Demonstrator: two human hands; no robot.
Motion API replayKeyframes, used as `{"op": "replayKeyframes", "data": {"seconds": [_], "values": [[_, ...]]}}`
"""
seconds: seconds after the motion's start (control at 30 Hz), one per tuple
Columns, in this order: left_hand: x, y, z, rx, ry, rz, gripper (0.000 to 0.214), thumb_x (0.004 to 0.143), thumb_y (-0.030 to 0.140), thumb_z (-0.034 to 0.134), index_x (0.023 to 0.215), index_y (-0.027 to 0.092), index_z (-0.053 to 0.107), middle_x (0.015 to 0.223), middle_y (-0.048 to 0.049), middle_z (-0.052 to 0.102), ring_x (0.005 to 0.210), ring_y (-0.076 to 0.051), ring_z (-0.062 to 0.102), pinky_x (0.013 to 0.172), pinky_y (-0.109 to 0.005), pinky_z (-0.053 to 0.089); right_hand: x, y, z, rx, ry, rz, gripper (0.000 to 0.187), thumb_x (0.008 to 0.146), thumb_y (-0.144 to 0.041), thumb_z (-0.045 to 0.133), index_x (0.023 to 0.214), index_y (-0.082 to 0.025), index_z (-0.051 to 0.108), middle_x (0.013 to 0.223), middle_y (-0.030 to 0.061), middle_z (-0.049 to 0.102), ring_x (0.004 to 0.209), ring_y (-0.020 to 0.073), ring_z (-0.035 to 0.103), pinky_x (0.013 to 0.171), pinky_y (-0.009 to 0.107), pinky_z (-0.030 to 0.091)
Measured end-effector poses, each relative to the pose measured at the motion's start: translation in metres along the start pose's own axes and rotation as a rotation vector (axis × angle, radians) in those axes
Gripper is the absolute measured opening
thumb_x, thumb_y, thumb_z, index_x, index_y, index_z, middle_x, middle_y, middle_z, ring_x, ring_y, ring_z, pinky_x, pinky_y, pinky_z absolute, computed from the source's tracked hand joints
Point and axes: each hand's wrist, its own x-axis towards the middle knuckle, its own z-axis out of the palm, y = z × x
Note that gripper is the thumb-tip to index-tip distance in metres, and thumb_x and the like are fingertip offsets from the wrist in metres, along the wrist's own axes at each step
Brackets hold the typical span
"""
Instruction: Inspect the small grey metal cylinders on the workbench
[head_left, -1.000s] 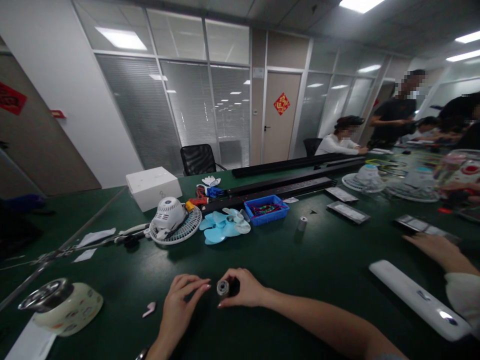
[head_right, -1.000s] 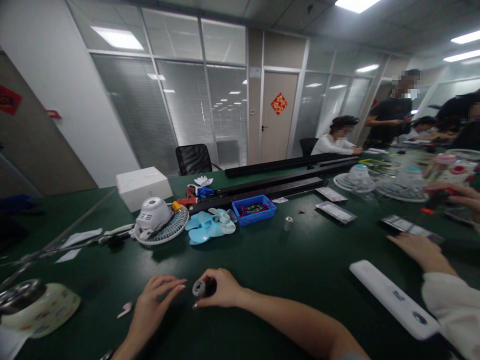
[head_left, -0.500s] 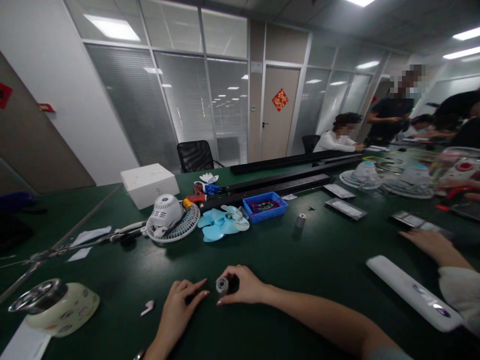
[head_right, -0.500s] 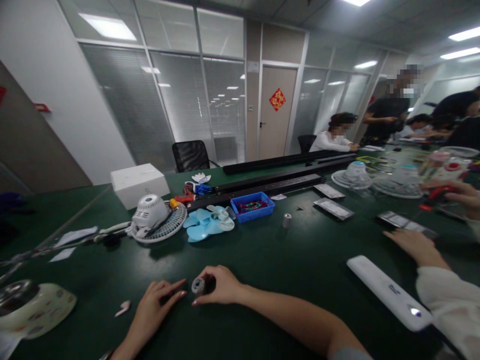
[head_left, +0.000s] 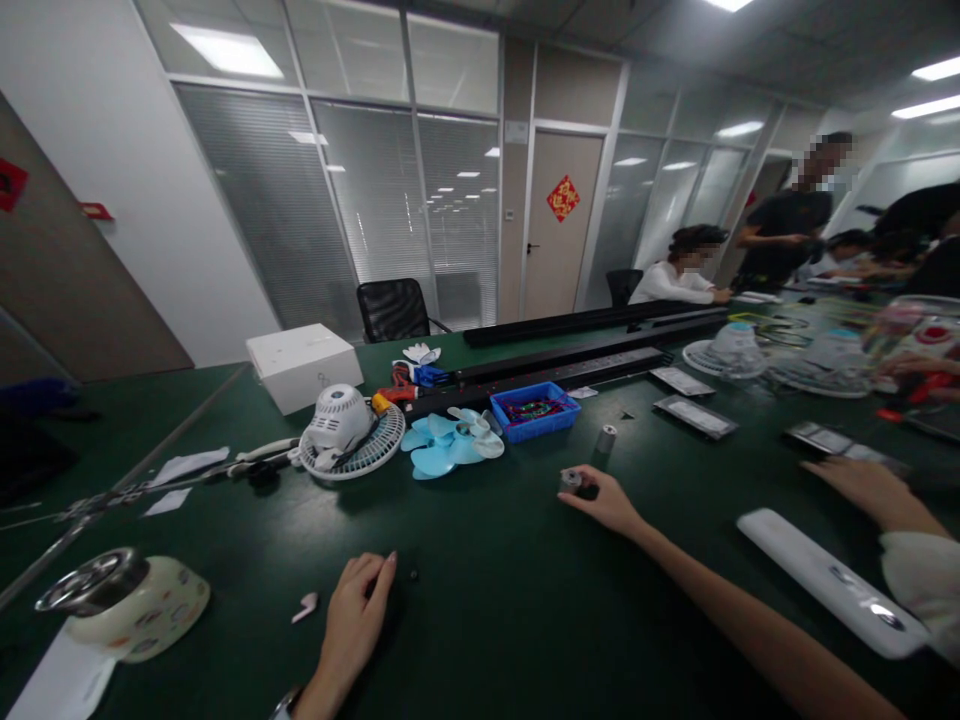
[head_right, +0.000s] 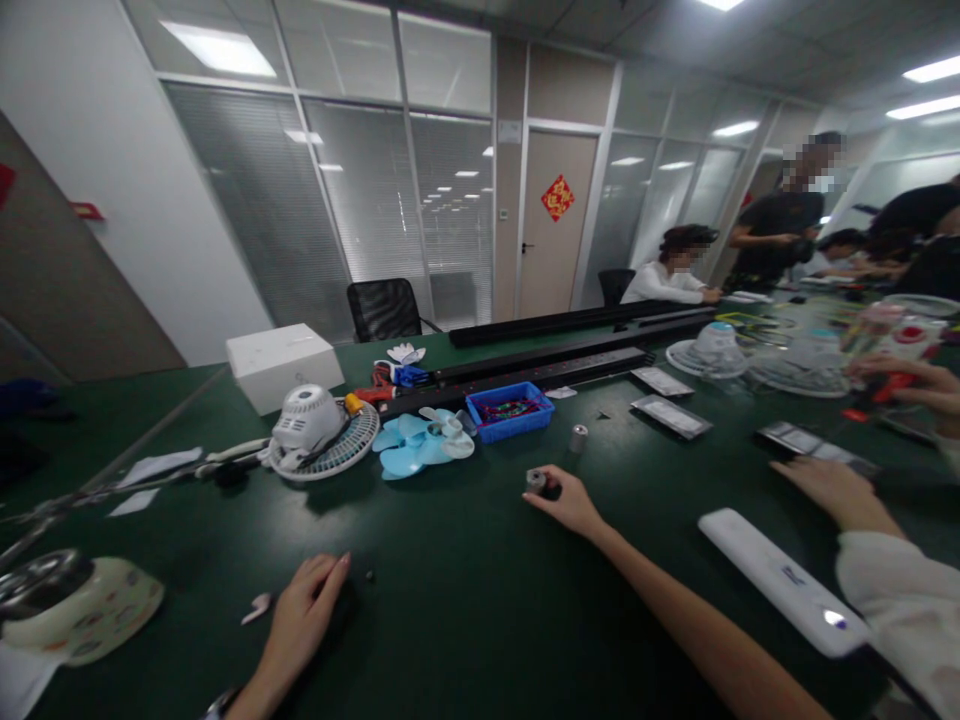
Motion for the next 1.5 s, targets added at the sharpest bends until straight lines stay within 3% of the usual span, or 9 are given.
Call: {"op": "replayKeyframes", "data": {"seconds": [0.17,0.33,0.47,0.63,0.8,0.97,1.17,1.37,1.5], "values": [[0.0,-0.002,0.0,-0.031,-0.011,-0.021,0.042,0.088,0.046,0.039,0.062,0.02,0.061,0.077,-0.004,0.063,0.078,-0.021,0.055,0.073,-0.032,0.044,-0.003,0.057,-0.061,-0.136,0.196,0.116,0.051,0.069,-0.051,0.068,0.104,-0.015,0.062,0.092,0.0097,0.07,0.08,0.0235,0.066,0.076,0.039,0.053],[-0.002,0.003,0.001,-0.078,0.033,-0.091,0.039,0.087,0.038,0.037,0.06,0.02,0.057,0.083,-0.0048,0.061,0.083,-0.021,0.055,0.076,-0.032,0.043,-0.012,0.028,-0.058,-0.453,0.648,-0.119,0.06,0.071,-0.048,0.068,0.118,-0.013,0.056,0.119,0.0173,0.061,0.108,0.0303,0.058,0.095,0.047,0.043],[-0.001,0.005,0.002,-0.092,0.035,-0.142,0.039,0.085,0.035,0.036,0.056,0.019,0.055,0.094,-0.0068,0.061,0.087,-0.02,0.055,0.076,-0.031,0.044,-0.018,-0.049,-0.002,-0.369,0.223,-0.429,0.03,0.082,-0.038,0.061,0.107,-0.021,0.064,0.112,0.0105,0.065,0.109,0.0243,0.057,0.099,0.043,0.04],[-0.002,0.0,0.002,-0.068,0.056,-0.108,0.044,0.089,0.043,0.037,0.056,0.019,0.054,0.088,-0.0056,0.059,0.082,-0.019,0.057,0.075,-0.03,0.044,-0.017,-0.127,0.097,-0.065,-0.424,-0.555,0.04,0.086,-0.043,0.059,0.122,-0.026,0.061,0.124,0.0037,0.063,0.114,0.0175,0.057,0.099,0.035,0.04],[0.0,-0.004,0.003,-0.051,0.072,-0.044,0.048,0.09,0.051,0.038,0.058,0.02,0.056,0.076,-0.0027,0.057,0.075,-0.018,0.056,0.071,-0.029,0.045,-0.005,-0.137,0.173,-0.035,-0.553,-0.668,0.041,0.087,-0.042,0.058,0.123,-0.023,0.062,0.127,0.0045,0.062,0.118,0.016,0.056,0.1,0.03,0.038],[0.0,-0.005,0.005,-0.038,0.077,-0.018,0.051,0.089,0.056,0.038,0.057,0.02,0.055,0.073,-0.0022,0.057,0.072,-0.018,0.057,0.071,-0.028,0.046,-0.003,-0.132,0.193,-0.075,-0.552,-0.675,0.025,0.092,-0.029,0.052,0.107,-0.022,0.07,0.11,0.0028,0.071,0.111,0.0133,0.061,0.096,0.027,0.041],[0.0,-0.006,0.004,-0.013,0.034,-0.018,0.054,0.088,0.06,0.037,0.058,0.02,0.057,0.076,-0.0028,0.058,0.074,-0.018,0.058,0.071,-0.028,0.047,-0.006,-0.113,0.125,-0.121,-0.449,-0.621,0.028,0.091,-0.019,0.049,0.11,-0.027,0.069,0.11,-0.0013,0.071,0.102,0.0128,0.065,0.091,0.029,0.045],[0.002,-0.006,0.004,0.014,0.002,-0.003,0.057,0.086,0.064,0.037,0.057,0.021,0.059,0.078,-0.0038,0.061,0.076,-0.019,0.059,0.074,-0.03,0.048,0.006,-0.046,-0.017,-0.39,0.183,-0.311,0.027,0.09,-0.025,0.049,0.103,-0.025,0.072,0.102,0.0031,0.073,0.094,0.0189,0.067,0.087,0.036,0.049],[0.003,-0.008,0.005,0.031,-0.003,0.01,0.058,0.085,0.066,0.037,0.057,0.021,0.06,0.077,-0.0036,0.061,0.077,-0.02,0.059,0.075,-0.03,0.048,0.008,-0.004,-0.069,-0.597,0.364,-0.166,0.029,0.089,-0.03,0.047,0.099,-0.025,0.074,0.099,0.004,0.073,0.092,0.0219,0.068,0.084,0.037,0.051]]}}
